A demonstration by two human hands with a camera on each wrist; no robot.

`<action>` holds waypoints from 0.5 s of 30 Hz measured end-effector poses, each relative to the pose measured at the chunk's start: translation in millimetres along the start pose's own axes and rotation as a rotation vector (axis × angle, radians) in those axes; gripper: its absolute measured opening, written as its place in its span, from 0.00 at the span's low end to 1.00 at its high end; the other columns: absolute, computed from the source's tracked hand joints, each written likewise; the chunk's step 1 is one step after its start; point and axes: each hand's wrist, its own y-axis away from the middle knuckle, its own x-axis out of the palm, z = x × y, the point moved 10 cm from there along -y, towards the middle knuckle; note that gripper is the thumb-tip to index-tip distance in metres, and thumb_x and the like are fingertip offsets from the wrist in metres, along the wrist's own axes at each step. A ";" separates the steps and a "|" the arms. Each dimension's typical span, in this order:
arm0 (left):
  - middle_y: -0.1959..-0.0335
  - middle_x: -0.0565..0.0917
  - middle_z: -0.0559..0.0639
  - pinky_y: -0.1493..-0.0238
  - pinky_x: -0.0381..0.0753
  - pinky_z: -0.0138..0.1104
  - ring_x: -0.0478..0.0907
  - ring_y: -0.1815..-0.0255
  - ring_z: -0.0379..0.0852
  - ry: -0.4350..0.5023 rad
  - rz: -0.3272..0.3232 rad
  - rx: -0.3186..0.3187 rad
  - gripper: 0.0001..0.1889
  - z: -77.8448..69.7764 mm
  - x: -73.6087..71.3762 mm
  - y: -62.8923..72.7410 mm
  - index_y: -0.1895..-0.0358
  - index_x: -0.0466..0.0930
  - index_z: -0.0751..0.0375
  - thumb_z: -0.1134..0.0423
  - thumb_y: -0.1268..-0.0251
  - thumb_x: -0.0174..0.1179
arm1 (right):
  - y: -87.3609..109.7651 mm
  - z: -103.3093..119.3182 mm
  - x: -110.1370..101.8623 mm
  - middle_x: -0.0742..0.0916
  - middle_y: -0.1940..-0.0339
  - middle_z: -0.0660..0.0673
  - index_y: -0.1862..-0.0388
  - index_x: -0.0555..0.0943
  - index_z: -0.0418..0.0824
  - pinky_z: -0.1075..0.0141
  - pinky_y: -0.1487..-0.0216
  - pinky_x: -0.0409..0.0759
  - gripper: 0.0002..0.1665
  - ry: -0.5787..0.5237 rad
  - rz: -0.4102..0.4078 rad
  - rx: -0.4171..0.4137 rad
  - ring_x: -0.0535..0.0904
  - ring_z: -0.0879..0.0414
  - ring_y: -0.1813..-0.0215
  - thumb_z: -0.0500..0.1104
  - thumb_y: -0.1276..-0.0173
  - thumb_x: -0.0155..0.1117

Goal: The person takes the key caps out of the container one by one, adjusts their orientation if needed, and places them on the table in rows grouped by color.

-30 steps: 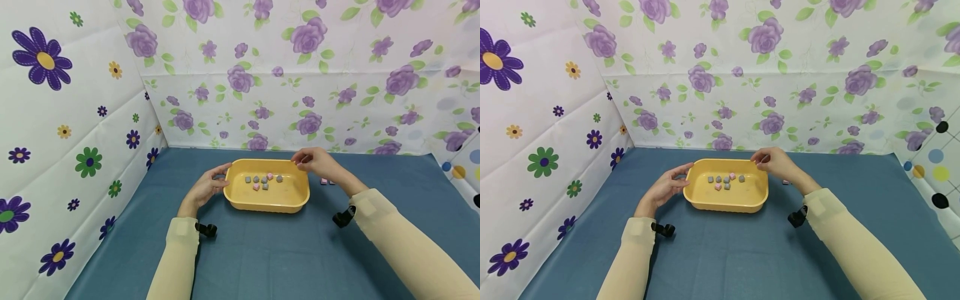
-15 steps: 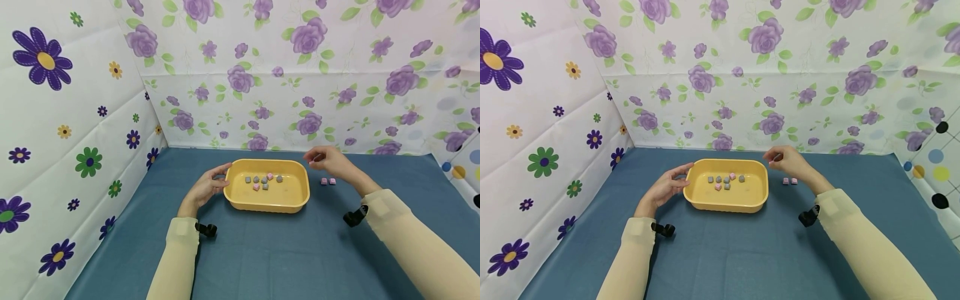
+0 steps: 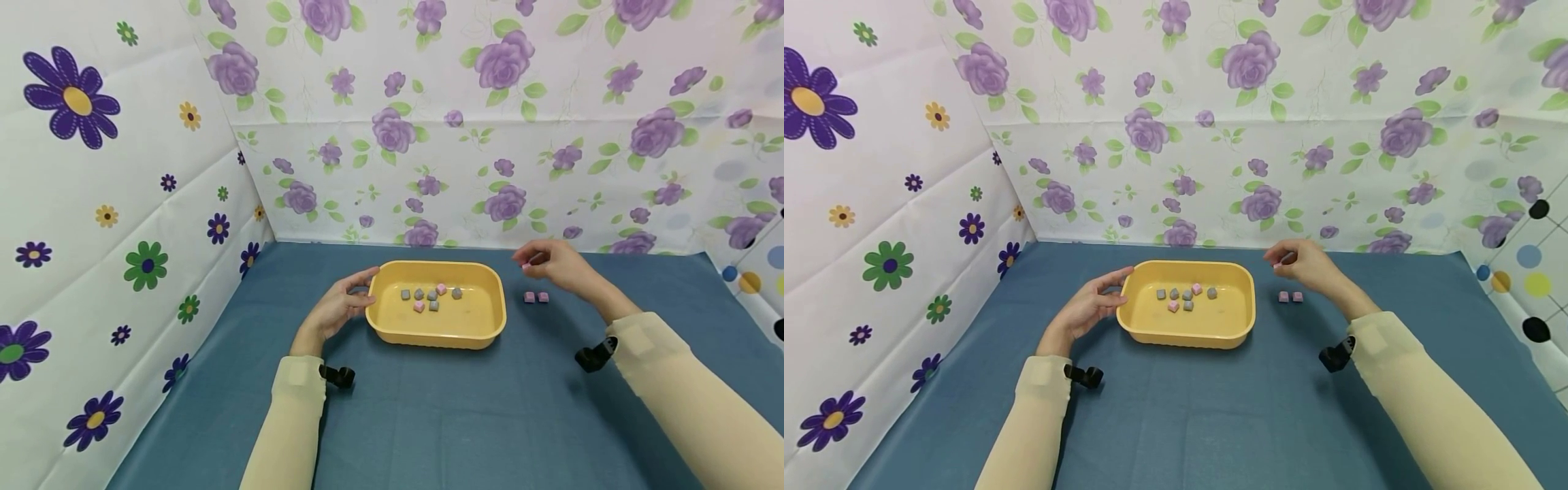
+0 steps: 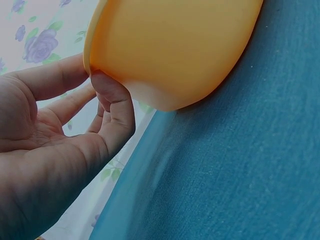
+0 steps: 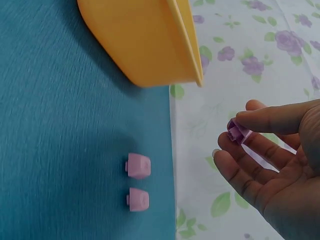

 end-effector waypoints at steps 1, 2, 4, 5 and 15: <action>0.41 0.67 0.57 0.60 0.81 0.31 0.73 0.59 0.45 0.002 0.000 -0.001 0.35 0.1 0.0 -0.1 0.19 0.65 0.53 0.76 0.26 0.58 | 1.1 -0.9 -1.4 0.83 0.44 0.32 0.41 0.83 0.35 0.53 0.50 0.83 0.14 0.001 -0.003 0.000 0.81 0.41 0.46 0.36 0.22 0.63; 0.41 0.67 0.57 0.60 0.82 0.31 0.73 0.59 0.45 0.003 0.000 -0.001 0.35 0.1 0.1 -0.2 0.19 0.65 0.53 0.76 0.26 0.58 | 1.8 -2.5 -2.7 0.83 0.43 0.32 0.41 0.83 0.34 0.54 0.50 0.83 0.15 0.003 -0.006 -0.001 0.81 0.41 0.46 0.35 0.22 0.63; 0.41 0.67 0.57 0.60 0.82 0.31 0.73 0.58 0.45 0.005 -0.002 -0.003 0.35 0.2 0.0 -0.2 0.19 0.65 0.52 0.76 0.26 0.58 | 3.4 -6.0 -4.9 0.83 0.44 0.32 0.40 0.83 0.34 0.53 0.50 0.83 0.15 0.006 -0.011 -0.001 0.81 0.40 0.46 0.34 0.23 0.63; 0.41 0.67 0.57 0.60 0.82 0.31 0.73 0.58 0.45 0.006 -0.002 -0.004 0.35 0.3 -0.1 -0.2 0.19 0.65 0.52 0.76 0.26 0.58 | 4.0 -8.1 -6.2 0.83 0.44 0.32 0.40 0.83 0.34 0.53 0.50 0.83 0.15 0.010 -0.014 -0.001 0.81 0.40 0.46 0.34 0.23 0.63; 0.40 0.66 0.59 0.59 0.82 0.32 0.73 0.56 0.46 -0.003 -0.002 -0.001 0.35 0.7 -0.2 -0.2 0.19 0.65 0.52 0.76 0.26 0.58 | 13.1 -32.6 -19.4 0.82 0.42 0.32 0.39 0.81 0.33 0.43 0.46 0.82 0.15 0.043 -0.041 0.031 0.80 0.37 0.44 0.36 0.21 0.62</action>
